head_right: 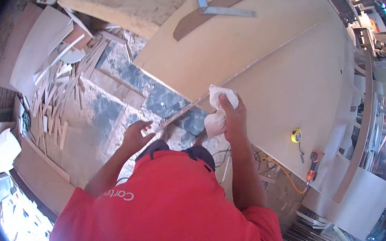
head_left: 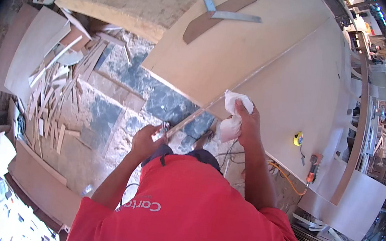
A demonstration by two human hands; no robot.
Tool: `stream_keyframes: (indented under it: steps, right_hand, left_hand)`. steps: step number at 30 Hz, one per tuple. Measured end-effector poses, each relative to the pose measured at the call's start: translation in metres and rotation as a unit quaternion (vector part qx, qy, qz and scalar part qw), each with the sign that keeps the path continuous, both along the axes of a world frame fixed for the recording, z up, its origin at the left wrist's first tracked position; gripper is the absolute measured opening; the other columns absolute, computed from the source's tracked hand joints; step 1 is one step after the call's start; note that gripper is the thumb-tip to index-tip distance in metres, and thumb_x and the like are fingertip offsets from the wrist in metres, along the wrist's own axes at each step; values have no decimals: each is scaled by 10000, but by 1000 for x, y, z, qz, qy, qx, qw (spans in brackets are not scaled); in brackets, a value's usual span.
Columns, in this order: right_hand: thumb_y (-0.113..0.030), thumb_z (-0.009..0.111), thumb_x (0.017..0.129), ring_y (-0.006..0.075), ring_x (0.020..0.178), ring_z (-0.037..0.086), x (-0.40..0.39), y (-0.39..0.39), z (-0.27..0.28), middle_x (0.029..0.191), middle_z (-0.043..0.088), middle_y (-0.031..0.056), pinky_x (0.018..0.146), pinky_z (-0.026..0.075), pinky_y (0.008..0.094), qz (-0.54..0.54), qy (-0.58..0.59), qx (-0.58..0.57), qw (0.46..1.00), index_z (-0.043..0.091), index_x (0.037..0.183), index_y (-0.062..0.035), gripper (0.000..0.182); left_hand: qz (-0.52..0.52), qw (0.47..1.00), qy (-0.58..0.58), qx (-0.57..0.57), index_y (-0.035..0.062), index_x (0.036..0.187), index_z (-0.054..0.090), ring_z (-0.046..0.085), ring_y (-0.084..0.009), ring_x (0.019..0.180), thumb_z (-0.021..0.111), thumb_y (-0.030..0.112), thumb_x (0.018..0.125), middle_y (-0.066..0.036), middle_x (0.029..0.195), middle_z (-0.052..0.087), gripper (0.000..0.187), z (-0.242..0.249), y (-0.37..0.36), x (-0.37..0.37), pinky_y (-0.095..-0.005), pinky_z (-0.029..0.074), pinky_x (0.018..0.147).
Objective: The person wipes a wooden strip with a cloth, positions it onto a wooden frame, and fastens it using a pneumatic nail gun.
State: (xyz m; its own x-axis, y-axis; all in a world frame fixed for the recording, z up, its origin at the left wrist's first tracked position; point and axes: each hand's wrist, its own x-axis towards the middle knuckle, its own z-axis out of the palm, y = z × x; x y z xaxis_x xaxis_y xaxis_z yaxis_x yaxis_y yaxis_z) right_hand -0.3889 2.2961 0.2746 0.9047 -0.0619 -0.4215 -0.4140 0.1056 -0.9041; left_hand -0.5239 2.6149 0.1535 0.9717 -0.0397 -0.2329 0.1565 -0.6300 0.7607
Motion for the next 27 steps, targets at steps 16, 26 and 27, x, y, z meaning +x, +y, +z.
stream_keyframes:
  steps: [16,26,27]
  right_hand:
    - [-550,681,956,272,777,730,166,135,-14,825,747,191,708,539,416,98,-223,-240,940,752,1015,59,616]
    - [-362,806,920,177,887,674,352,249,-101,1051,718,78,750,525,360,125,-85,-1,988,701,1203,13,481]
    - [-365,813,911,160,828,640,362,257,-111,988,715,73,700,487,356,113,-110,27,987,724,1173,27,480]
  left_hand:
    - [150,982,89,74,85,1101,786,719,-311,922,887,388,740,-145,1004,746,482,-77,92,-99,-443,569,832]
    - [200,930,275,137,34,1102,782,742,-329,986,849,494,761,-169,1023,779,576,-143,107,-277,-438,579,906]
    - [206,926,279,149,37,1119,781,742,-329,995,853,476,765,-172,1045,777,569,-149,104,-295,-429,578,922]
